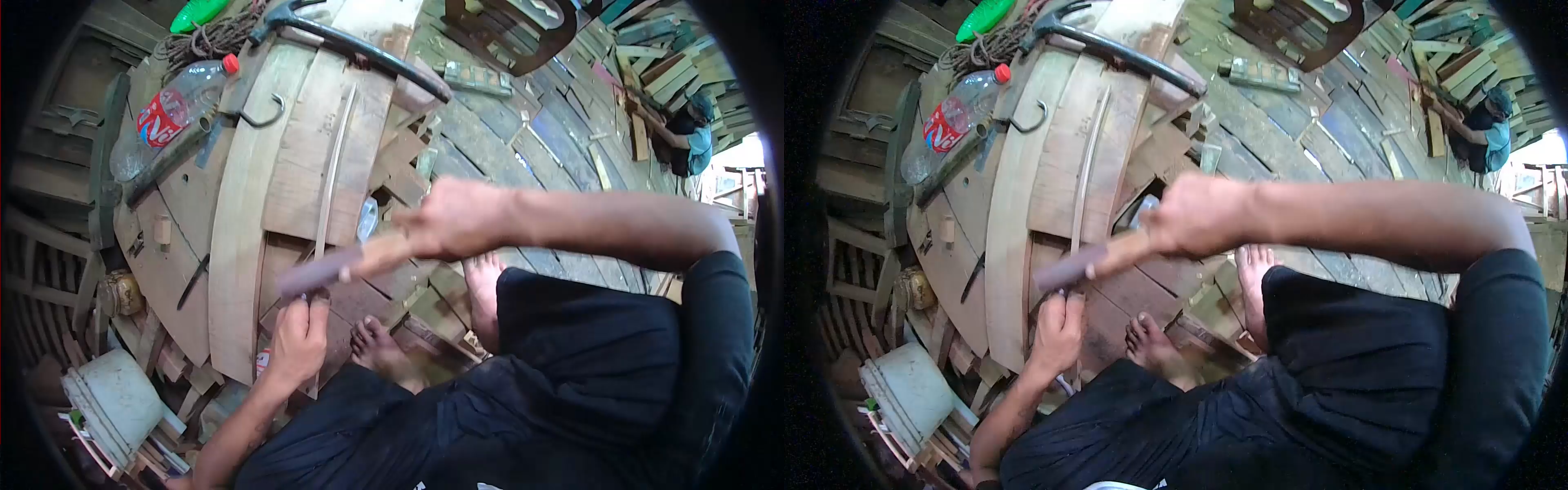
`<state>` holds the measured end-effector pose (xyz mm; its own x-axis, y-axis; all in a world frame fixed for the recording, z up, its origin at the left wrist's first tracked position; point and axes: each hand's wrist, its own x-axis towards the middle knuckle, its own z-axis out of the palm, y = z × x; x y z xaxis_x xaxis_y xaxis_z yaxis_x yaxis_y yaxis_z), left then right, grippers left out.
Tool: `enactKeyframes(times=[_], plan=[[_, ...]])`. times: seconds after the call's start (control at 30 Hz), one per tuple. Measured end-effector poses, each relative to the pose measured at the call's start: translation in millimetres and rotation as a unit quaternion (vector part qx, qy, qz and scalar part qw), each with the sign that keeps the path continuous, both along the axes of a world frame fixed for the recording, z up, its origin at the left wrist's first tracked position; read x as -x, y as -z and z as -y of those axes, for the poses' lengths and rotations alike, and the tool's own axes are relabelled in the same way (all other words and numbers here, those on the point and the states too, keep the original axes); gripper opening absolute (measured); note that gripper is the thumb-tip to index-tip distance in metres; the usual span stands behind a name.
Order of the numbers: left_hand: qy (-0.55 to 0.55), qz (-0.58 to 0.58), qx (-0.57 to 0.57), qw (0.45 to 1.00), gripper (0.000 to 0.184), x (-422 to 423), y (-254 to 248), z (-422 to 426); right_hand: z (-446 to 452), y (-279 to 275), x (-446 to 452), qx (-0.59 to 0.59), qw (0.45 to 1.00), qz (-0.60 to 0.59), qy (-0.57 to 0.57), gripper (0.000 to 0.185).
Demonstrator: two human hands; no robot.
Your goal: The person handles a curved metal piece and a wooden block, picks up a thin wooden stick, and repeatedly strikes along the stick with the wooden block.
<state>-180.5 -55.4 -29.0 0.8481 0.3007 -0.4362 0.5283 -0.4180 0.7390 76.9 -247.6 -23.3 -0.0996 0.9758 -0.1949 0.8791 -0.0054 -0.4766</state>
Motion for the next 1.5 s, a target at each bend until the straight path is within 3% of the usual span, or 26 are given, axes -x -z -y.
enactKeyframes(times=[0.03, 0.1, 0.17, 0.2, 0.23, 0.27, 0.33, 0.37, 0.47, 0.6, 0.7, 0.73, 0.77, 0.83, 0.9, 0.97, 1.03, 1.1, 1.17, 1.2, 1.23, 1.3, 1.37, 1.4, 1.43, 1.5], plan=[[0.005, -0.006, -0.01, 1.0, 0.028, -0.8, -2.6, 1.2, -3.0, -10.9, -13.3, 0.0, 1.0, 0.009, -0.004, 0.067], [0.001, -0.01, 0.0, 1.0, 0.03, -2.2, -10.7, 0.5, -8.3, 9.0, -46.8, -0.106, 0.972, 0.012, 0.21, 0.053], [0.01, 0.019, 0.005, 1.0, 0.03, -2.4, -11.4, -1.1, -9.1, 4.8, -51.0, -0.111, 0.956, 0.081, 0.259, 0.056], [0.004, 0.027, 0.012, 1.0, 0.03, -2.2, -10.0, 0.2, -5.9, 7.7, -40.5, 0.002, 0.969, 0.087, 0.231, 0.07], [0.005, 0.027, 0.012, 1.0, 0.03, 1.4, -3.3, 0.5, 3.4, 16.8, -23.2, -0.148, 0.98, 0.029, 0.127, 0.071], [0.024, 0.048, -0.024, 0.998, 0.029, 5.8, 6.8, -1.4, 8.8, 22.9, -24.5, -0.149, 0.98, 0.028, 0.128, 0.071], [0.04, 0.064, -0.061, 0.995, 0.028, 3.2, 1.9, -0.4, 7.2, 14.0, -21.3, 0.035, 0.993, 0.081, -0.081, 0.067], [0.018, 0.035, -0.02, 0.999, 0.029, 1.3, -2.6, 1.2, 6.7, 9.2, -22.2, 0.036, 0.993, 0.076, -0.083, 0.067], [-0.007, 0.013, 0.021, 1.0, 0.03, 0.4, -8.3, 0.9, -4.3, -14.6, -41.5, -0.076, 0.964, 0.022, 0.253, 0.062], [0.021, 0.064, -0.018, 0.998, 0.032, 1.4, 4.2, 2.9, 6.2, 4.4, -20.2, -0.075, 0.99, -0.012, 0.121, 0.071], [0.007, 0.012, 0.008, 1.0, 0.032, 3.0, -0.2, 1.8, 3.4, 13.7, -43.4, -0.123, 0.99, 0.043, 0.058, 0.066], [0.0, -0.006, 0.019, 1.0, 0.032, 0.9, -1.4, 1.4, -3.9, 17.3, -53.1, -0.116, 0.976, 0.043, 0.178, 0.064], [0.0, -0.004, 0.018, 1.0, 0.032, 0.6, -1.8, 1.4, -3.5, 20.8, -52.2, -0.118, 0.976, 0.044, 0.178, 0.064], [0.012, 0.009, 0.008, 1.0, 0.032, 0.9, -2.7, 1.6, -9.0, 13.0, -33.4, -0.043, 0.955, 0.006, 0.293, 0.063], [0.016, 0.028, -0.004, 0.999, 0.03, 2.1, 2.5, 2.9, 1.6, 12.8, -9.3, -0.057, 0.993, -0.03, 0.1, 0.063], [0.017, 0.047, -0.015, 0.999, 0.029, 1.1, 2.9, 3.3, 1.9, -6.2, -7.6, -0.046, 0.999, 0.001, -0.011, 0.072], [0.005, 0.013, 0.008, 1.0, 0.029, -2.1, -4.3, 4.0, -5.7, 14.9, -40.8, -0.134, 0.987, 0.0, 0.089, 0.067], [0.006, 0.016, 0.008, 1.0, 0.028, -1.4, -6.9, 4.1, -13.3, 5.0, -53.7, -0.039, 0.956, -0.013, 0.292, 0.071], [0.01, 0.024, 0.008, 1.0, 0.028, -2.1, -5.9, 3.3, -12.9, 7.9, -37.8, -0.046, 0.946, -0.161, 0.277, 0.076], [0.017, 0.03, 0.003, 0.999, 0.028, 1.0, -2.0, 3.7, -8.4, 18.4, -24.0, -0.109, 0.966, -0.135, 0.192, 0.079], [0.023, 0.035, -0.003, 0.999, 0.028, 1.3, 0.5, 3.2, -5.8, -10.6, -13.3, 0.044, 0.978, -0.155, 0.132, 0.079], [0.018, 0.03, 0.003, 0.999, 0.028, -1.3, -1.2, 2.6, -9.5, -11.6, -17.0, 0.075, 0.99, -0.112, 0.045, 0.074], [0.01, 0.02, 0.01, 1.0, 0.028, 1.7, -1.0, 3.1, -12.4, -2.1, -43.0, -0.004, 0.987, -0.107, 0.116, 0.062], [0.0, 0.013, 0.019, 1.0, 0.03, 2.0, -0.9, 1.4, -18.2, 8.8, -54.8, -0.174, 0.977, -0.046, 0.111, 0.055], [-0.01, 0.008, 0.027, 1.0, 0.032, 1.6, -1.1, -0.4, -14.7, 17.8, -60.7, -0.133, 0.97, -0.003, 0.205, 0.054], [-0.006, 0.019, 0.022, 1.0, 0.033, 2.7, -0.4, -1.0, -18.0, 20.1, -55.5, -0.119, 0.957, -0.066, 0.256, 0.056]])
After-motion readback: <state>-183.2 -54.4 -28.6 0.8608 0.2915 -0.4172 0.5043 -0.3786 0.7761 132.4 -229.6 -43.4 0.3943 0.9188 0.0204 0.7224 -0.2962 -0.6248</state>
